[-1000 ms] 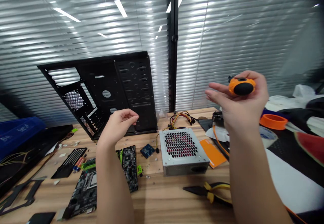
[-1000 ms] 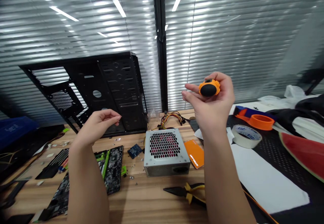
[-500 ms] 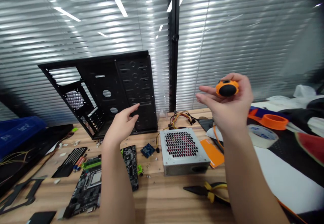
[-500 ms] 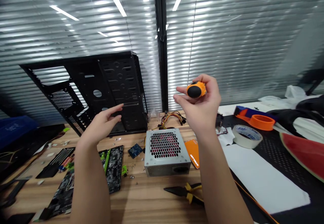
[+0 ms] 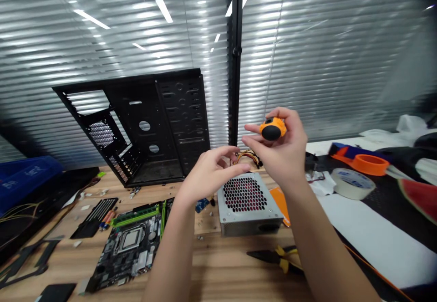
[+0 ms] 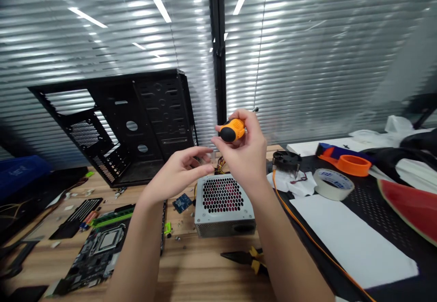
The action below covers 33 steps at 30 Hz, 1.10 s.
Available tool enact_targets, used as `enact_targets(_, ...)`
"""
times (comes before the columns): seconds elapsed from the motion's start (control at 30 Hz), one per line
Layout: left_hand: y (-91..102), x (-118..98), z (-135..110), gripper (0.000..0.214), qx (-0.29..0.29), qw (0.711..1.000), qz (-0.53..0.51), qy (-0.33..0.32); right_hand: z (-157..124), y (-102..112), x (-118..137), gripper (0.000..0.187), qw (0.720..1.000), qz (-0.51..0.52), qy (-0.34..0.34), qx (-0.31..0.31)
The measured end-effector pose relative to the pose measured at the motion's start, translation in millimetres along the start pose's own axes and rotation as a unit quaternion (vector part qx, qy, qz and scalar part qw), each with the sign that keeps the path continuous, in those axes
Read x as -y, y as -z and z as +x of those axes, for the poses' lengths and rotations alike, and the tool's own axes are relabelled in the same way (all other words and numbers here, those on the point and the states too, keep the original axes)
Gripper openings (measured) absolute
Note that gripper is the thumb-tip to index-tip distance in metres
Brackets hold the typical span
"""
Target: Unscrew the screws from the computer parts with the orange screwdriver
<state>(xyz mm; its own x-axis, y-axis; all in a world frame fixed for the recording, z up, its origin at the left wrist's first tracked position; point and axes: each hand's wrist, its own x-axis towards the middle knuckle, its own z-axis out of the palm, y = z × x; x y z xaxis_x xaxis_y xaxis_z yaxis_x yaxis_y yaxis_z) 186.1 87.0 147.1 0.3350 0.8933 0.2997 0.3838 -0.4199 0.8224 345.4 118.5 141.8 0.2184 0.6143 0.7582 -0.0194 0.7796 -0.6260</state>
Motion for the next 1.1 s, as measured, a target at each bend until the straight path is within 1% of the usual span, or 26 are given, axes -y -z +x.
enact_targets(0.13,-6.1,3.0,4.2,0.058,0.030,0.999,-0.014,0.011,-2.1,-2.0,0.6,0.044,1.000,-0.006,-0.001,0.009)
enact_targets(0.2,-9.8,4.9,6.9,0.049,0.047,0.997,-0.055,0.012,-2.7,-2.9,1.5,0.044,1.000,-0.014,-0.007,0.010)
enact_targets(0.3,-15.2,6.2,10.1,0.030,0.076,0.985,-0.153,0.017,-3.2,-3.7,2.3,0.044,1.000,-0.023,-0.012,0.012)
enact_targets(0.37,-16.8,6.0,11.0,0.021,0.072,0.978,-0.196,0.018,-3.2,-3.6,2.1,0.043,1.000,-0.024,-0.010,0.014)
enact_targets(0.43,-15.2,5.7,10.8,0.018,0.058,0.979,-0.196,0.018,-3.0,-2.9,1.7,0.044,1.000,-0.020,-0.010,0.018)
enact_targets(0.53,-5.0,6.3,8.0,0.019,0.042,0.988,-0.143,0.030,-2.5,0.0,1.7,0.047,0.999,-0.016,-0.021,0.033)
enact_targets(0.6,7.1,7.0,3.6,0.019,0.016,0.996,-0.081,0.039,-2.3,2.6,2.5,0.050,0.997,-0.023,-0.039,0.056)
enact_targets(0.67,22.3,7.2,-3.2,0.020,-0.030,0.999,-0.003,0.046,-2.6,4.8,3.8,0.054,0.994,-0.036,-0.056,0.086)
enact_targets(0.73,38.3,6.8,-11.9,0.021,-0.079,0.992,0.079,0.057,-3.7,5.3,5.2,0.055,0.990,-0.042,-0.067,0.116)
enact_targets(0.8,52.5,6.1,-21.1,0.023,-0.112,0.983,0.131,0.067,-5.8,3.5,6.3,0.056,0.987,-0.037,-0.070,0.141)
enact_targets(0.9,67.5,5.7,-32.5,0.026,-0.128,0.976,0.157,0.075,-10.1,-2.4,7.0,0.058,0.983,-0.010,-0.073,0.170)
enact_targets(1.0,75.8,8.4,-39.8,0.026,-0.145,0.972,0.167,0.078,-14.2,-7.8,7.3,0.061,0.978,0.019,-0.088,0.188)
enact_targets(1.03,77.9,10.2,-41.4,0.025,-0.162,0.969,0.168,0.078,-15.3,-8.8,7.5,0.061,0.977,0.023,-0.095,0.190)
enact_targets(1.1,83.1,15.0,-43.6,0.024,-0.226,0.957,0.167,0.079,-16.5,-9.7,7.9,0.061,0.977,0.019,-0.107,0.185)
